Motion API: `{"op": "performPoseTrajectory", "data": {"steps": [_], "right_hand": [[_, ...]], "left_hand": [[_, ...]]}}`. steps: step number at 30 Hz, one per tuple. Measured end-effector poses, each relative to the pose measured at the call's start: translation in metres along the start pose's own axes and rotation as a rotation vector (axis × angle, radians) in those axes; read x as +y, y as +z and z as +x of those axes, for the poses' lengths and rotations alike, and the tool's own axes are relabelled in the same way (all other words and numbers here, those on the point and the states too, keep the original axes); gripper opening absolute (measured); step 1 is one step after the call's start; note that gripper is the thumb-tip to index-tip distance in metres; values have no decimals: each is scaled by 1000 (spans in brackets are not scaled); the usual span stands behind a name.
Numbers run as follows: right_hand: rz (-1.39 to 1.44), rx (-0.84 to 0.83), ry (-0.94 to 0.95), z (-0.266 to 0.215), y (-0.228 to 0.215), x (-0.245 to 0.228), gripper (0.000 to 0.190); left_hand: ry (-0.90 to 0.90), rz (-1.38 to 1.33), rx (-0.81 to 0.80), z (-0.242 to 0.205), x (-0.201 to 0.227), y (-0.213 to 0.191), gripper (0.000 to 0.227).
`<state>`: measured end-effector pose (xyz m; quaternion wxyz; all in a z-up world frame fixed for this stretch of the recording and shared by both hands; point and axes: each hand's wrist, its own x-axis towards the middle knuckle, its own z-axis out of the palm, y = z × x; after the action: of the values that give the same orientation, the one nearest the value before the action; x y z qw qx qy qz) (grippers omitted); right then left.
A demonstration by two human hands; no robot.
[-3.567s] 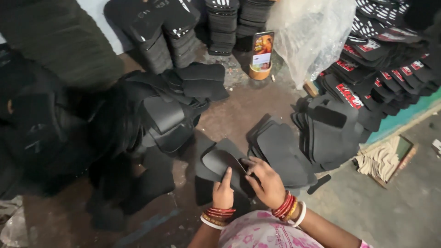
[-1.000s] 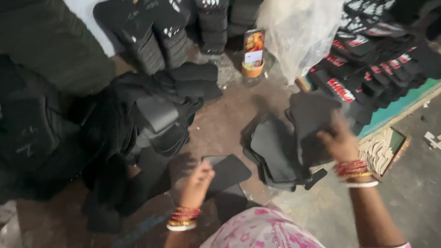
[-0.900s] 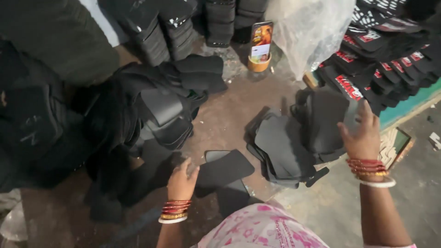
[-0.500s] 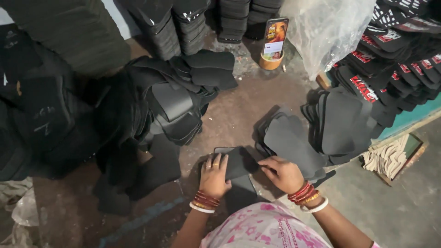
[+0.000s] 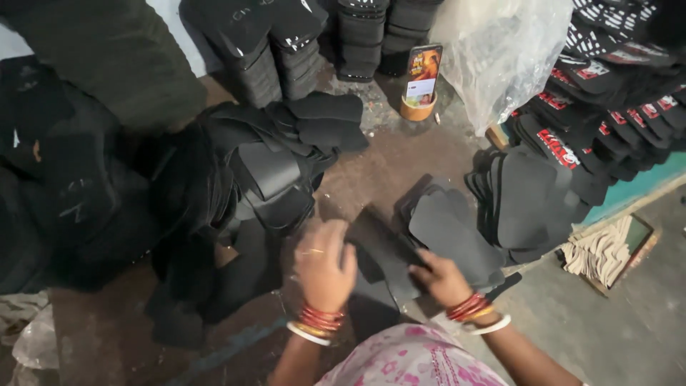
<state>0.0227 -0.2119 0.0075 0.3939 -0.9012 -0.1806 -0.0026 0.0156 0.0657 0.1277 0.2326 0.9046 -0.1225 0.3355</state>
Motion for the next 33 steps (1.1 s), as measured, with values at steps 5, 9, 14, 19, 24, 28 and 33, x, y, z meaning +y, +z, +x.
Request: {"op": "performPoseTrajectory", "data": {"steps": [5,9,14,19,24,28,33], "right_hand": [[306,-11,295,-18,-45,41,30],[519,-3,401,-20,-73,56,37],[267,350,329,-6,-100,35,51],[425,537,366,-15,-87,36,45],[295,89,286,-15,-42,-1,29],[378,15,313,-11,1,-33,56],[392,-143,24,-25,24,-18,38]], "left_hand": [[-413,17,-286,-76,-72,61,48],[-386,-24,-512,-98,-77,89,66],[-414,-12,-503,-84,-68,99,86],[-596,-158,-572,-101,-89,126,72],[-712,-643,-547,-101,-91,121,27],[-632,-926,-515,-101,-79,114,19],[-692,-1151,-486,-91,-60,104,24]]}}
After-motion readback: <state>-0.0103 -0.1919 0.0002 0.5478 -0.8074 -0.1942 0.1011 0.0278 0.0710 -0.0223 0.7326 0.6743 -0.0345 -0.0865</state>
